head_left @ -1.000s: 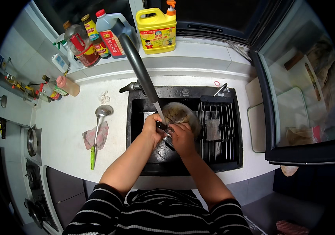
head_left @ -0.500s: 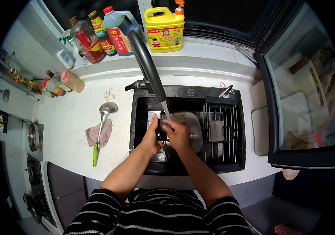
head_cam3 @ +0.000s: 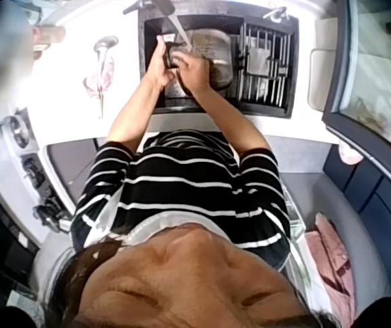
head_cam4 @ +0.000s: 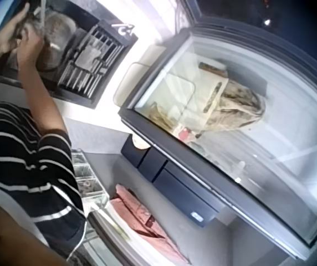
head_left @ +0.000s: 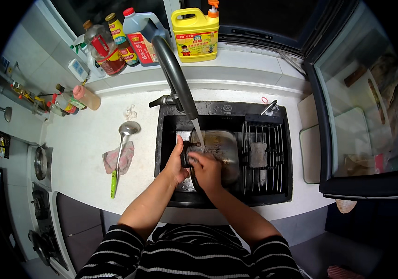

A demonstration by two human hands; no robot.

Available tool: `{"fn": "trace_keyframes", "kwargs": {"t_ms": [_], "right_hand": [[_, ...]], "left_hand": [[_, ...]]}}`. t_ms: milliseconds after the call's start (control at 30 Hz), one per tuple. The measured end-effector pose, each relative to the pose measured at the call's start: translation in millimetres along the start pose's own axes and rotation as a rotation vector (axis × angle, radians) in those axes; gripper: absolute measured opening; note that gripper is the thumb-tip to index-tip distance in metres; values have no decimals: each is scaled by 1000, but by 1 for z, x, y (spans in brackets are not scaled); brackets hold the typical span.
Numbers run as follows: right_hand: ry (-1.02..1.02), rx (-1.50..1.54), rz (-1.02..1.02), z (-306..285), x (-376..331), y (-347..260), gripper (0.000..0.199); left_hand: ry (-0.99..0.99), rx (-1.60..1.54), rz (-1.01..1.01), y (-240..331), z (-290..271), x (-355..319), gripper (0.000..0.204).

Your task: The person washes a pot, a lid, and a ladle by hand in a sink using a cloth, then places the pot and lid on a stove, hangs the ladle on a wall hook, and wipes the sink area.

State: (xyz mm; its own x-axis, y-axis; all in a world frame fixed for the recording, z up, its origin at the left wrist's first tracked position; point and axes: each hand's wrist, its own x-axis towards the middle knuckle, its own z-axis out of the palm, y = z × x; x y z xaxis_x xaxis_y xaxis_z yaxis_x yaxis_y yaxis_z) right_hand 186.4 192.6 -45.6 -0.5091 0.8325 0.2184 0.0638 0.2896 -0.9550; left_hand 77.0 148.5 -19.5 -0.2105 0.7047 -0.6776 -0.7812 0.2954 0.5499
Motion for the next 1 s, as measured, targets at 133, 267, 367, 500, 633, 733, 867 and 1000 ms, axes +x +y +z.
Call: {"fn": "trace_keyframes", "kwargs": {"t_ms": [133,267,367,500,633,733,867,1000], "right_hand": [[25,-90,-61,-2,-6,2,23],[92,-122,84,-3,12,-1,21],[69,-27,189,-3,4,-4,23],[87,-90,-130,-3,-13,-7,23],[156,-162,-127,-8,24,0,22],[185,-147,-100,-6,16,-2,22],[148,-136,-109,-1,-6,-4,23],[164,-122,142,-9,33,11,23]], "left_hand": [[5,45,19,-13,-13,15,70],[-41,116,10,-7,-5,8,71],[-23,82,7,-13,-6,15,74],[-72,92,3,-8,-4,20,83],[-30,128,19,-4,1,25,81],[-4,141,-28,-1,7,21,83],[-5,158,-31,-8,-8,31,81],[-61,187,-19,-5,5,21,74]]}}
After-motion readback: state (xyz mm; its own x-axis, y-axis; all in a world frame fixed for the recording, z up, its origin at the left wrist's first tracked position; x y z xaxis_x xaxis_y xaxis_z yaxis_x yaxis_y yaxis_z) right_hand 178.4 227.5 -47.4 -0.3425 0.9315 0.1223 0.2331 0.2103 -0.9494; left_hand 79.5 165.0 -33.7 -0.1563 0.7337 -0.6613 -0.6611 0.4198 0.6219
